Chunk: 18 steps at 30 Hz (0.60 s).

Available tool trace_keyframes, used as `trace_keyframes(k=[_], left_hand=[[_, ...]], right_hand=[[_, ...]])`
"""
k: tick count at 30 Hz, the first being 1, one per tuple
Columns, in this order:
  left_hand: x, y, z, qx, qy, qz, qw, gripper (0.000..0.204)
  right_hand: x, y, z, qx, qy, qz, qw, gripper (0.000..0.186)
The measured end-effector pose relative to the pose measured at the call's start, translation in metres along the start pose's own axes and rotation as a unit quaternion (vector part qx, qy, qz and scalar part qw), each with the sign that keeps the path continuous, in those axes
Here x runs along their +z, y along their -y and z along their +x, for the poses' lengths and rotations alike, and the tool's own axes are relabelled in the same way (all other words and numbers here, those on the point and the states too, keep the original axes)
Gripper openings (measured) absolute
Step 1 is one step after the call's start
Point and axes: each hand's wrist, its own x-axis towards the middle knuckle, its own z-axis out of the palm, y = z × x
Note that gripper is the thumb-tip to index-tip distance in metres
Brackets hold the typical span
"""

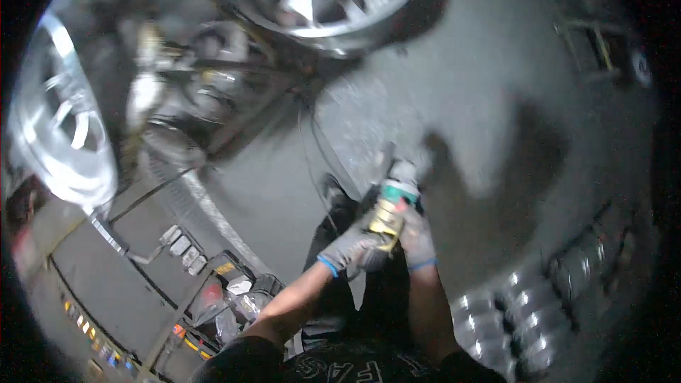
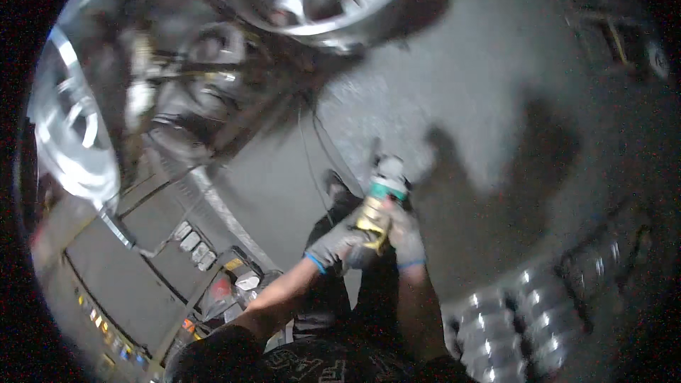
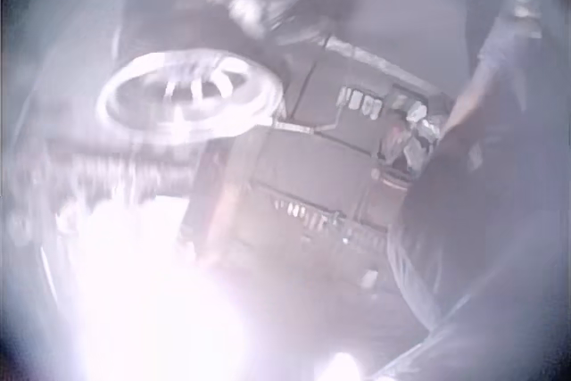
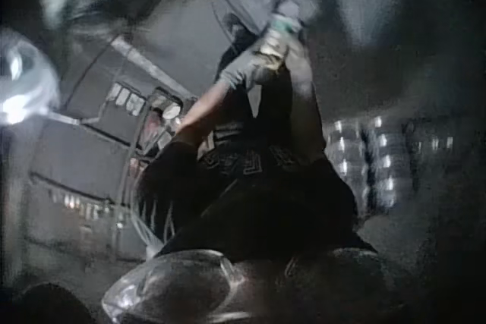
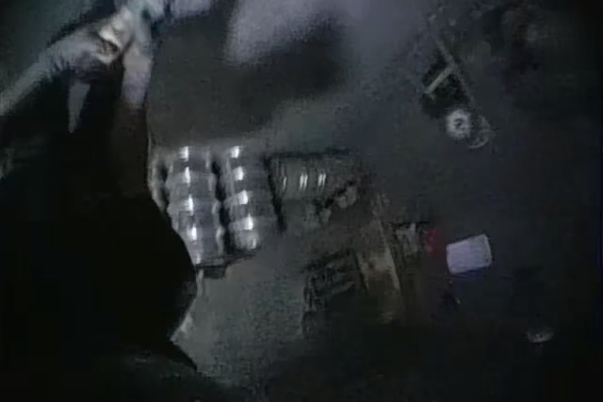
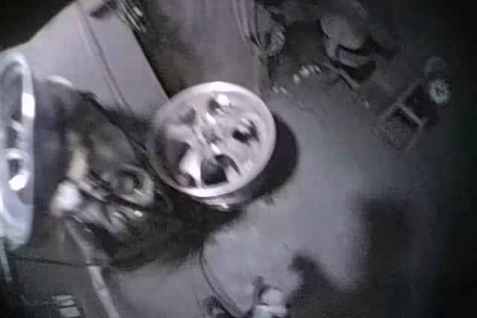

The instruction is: The person uses a handheld power polisher to smooth the surfaces and spokes of two metal wheels, then sets the tool down to search through a plastic bag on the floor.

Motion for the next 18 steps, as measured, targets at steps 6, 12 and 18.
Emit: trace_keyframes(k=[6, 12, 18], left_hand=[[0.032, -0.05, -0.023, 0.086, 0.054, 0.259, 0.96, 0.075], [0.062, -0.109, 0.009, 0.126, 0.03, 0.408, 0.904, 0.068], [0.111, -0.208, 0.0, 0.252, -0.01, 0.516, 0.819, 0.066]], right_hand=[[0.058, 0.023, -0.004, -0.098, 0.013, -0.034, 0.995, 0.053], [0.131, 0.082, 0.0, -0.075, 0.007, -0.006, 0.997, 0.051], [0.221, 0.116, -0.022, -0.207, -0.012, -0.215, 0.954, 0.042]])
